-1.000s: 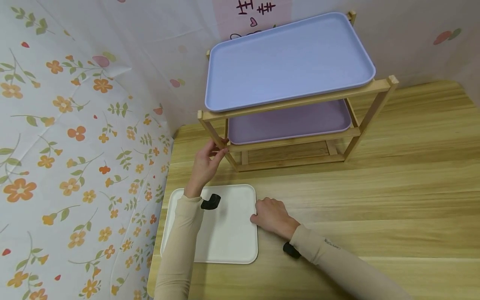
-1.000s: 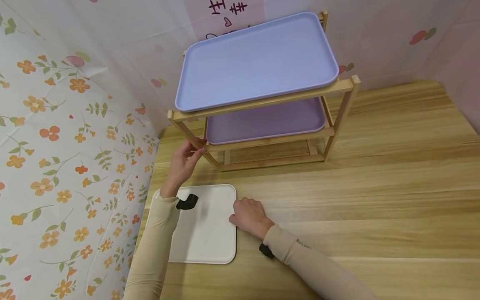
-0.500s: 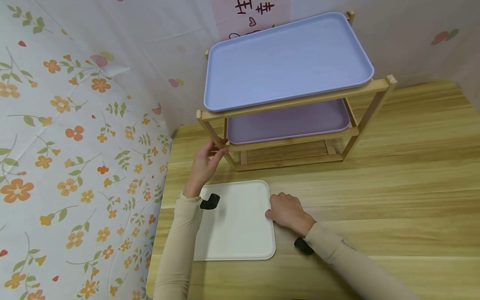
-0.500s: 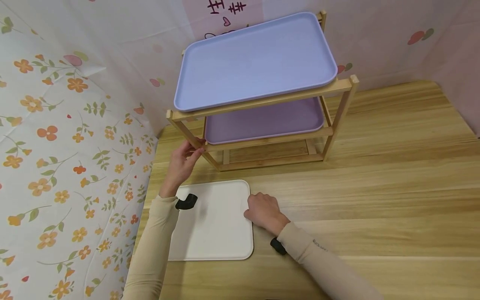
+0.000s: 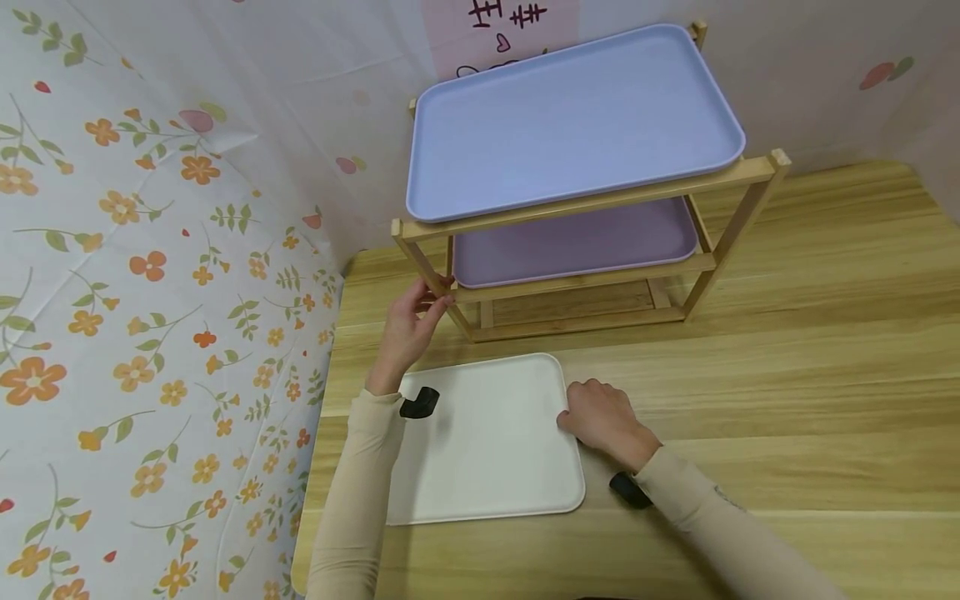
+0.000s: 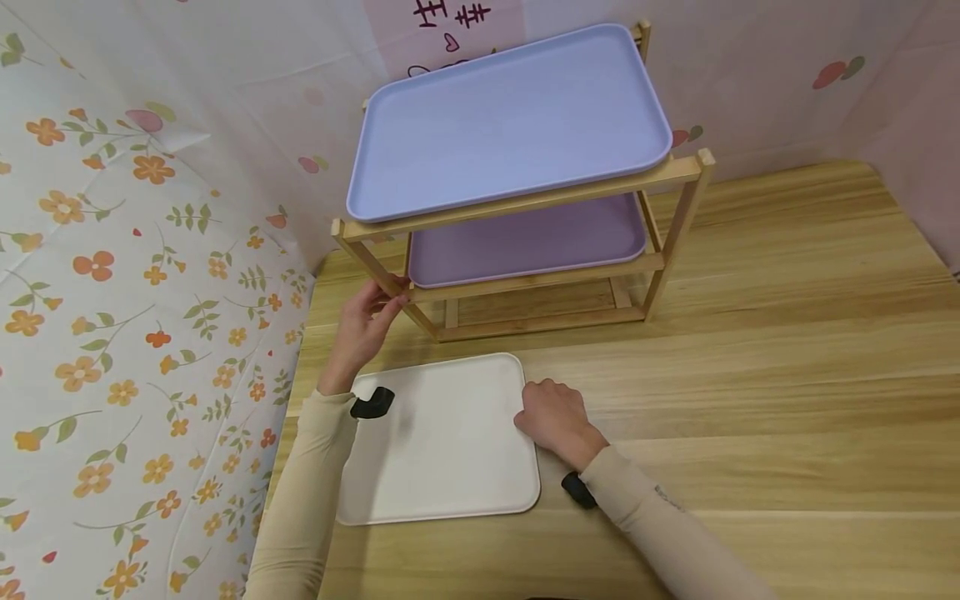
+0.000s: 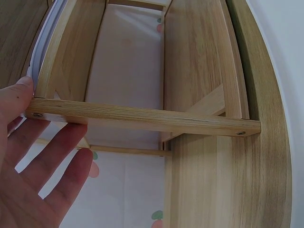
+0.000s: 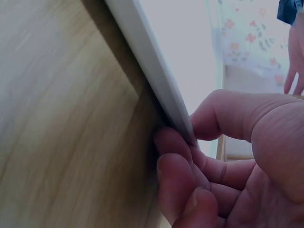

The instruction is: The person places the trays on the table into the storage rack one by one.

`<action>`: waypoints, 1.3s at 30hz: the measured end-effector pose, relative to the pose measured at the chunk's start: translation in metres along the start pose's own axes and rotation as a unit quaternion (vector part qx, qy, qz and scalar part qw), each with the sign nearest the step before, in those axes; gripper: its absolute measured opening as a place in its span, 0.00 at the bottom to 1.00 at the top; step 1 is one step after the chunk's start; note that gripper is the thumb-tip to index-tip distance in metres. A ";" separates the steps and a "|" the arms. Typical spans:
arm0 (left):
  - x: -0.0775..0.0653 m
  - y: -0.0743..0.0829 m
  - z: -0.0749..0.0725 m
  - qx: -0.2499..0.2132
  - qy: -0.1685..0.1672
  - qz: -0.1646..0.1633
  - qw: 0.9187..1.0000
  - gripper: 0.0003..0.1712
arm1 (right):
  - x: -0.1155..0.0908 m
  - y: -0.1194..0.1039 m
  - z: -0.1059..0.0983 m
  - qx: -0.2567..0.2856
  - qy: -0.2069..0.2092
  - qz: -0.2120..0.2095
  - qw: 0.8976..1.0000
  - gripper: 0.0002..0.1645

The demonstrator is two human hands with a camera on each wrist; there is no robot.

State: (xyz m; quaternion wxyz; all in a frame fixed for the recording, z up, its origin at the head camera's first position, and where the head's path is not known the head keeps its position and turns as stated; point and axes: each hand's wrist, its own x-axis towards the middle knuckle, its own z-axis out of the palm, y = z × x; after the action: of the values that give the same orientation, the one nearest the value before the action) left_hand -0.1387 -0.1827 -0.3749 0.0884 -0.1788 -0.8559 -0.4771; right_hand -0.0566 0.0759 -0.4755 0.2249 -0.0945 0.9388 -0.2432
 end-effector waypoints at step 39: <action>0.000 0.000 0.002 0.003 0.005 0.002 1.000 0.10 | -0.021 0.055 -0.022 0.060 0.042 0.028 0.997 0.09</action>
State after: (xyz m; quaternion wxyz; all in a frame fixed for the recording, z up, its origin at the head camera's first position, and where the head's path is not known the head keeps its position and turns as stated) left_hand -0.1385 -0.1812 -0.3763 0.0942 -0.1773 -0.8566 -0.4753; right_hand -0.0527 0.1387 -0.4780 0.1973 -0.0444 0.9334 -0.2962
